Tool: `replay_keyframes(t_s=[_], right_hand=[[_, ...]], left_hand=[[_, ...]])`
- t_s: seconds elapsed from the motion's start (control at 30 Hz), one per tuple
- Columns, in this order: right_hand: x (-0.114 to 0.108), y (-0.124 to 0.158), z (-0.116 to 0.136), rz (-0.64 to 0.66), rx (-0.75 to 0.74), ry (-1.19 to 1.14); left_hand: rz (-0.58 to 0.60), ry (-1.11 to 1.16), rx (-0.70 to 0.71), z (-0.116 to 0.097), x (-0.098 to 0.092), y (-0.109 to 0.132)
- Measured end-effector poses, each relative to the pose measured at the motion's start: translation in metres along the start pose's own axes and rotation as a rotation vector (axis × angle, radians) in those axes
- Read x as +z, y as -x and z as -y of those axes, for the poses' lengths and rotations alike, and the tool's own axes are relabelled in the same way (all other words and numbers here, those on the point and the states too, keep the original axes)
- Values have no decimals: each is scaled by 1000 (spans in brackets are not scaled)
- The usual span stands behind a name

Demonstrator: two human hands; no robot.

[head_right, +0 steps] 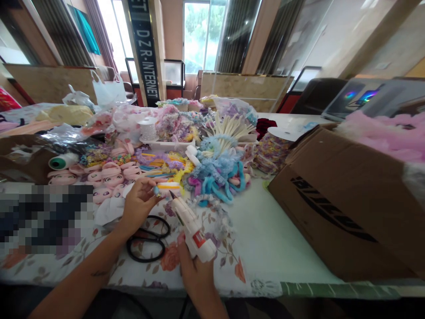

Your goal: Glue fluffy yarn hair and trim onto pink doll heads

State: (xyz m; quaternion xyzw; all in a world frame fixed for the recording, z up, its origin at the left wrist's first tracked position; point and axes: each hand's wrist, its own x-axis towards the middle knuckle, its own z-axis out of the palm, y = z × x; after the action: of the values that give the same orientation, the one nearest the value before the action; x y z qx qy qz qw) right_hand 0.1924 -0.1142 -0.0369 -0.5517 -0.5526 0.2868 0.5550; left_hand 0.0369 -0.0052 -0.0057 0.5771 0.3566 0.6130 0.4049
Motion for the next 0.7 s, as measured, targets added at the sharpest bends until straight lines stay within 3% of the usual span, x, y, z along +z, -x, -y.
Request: replay_keyframes(t_s=[0.7], right_hand=[[2, 1, -2, 18, 3, 3]], left_hand=[[3, 46, 1, 1, 0, 0]])
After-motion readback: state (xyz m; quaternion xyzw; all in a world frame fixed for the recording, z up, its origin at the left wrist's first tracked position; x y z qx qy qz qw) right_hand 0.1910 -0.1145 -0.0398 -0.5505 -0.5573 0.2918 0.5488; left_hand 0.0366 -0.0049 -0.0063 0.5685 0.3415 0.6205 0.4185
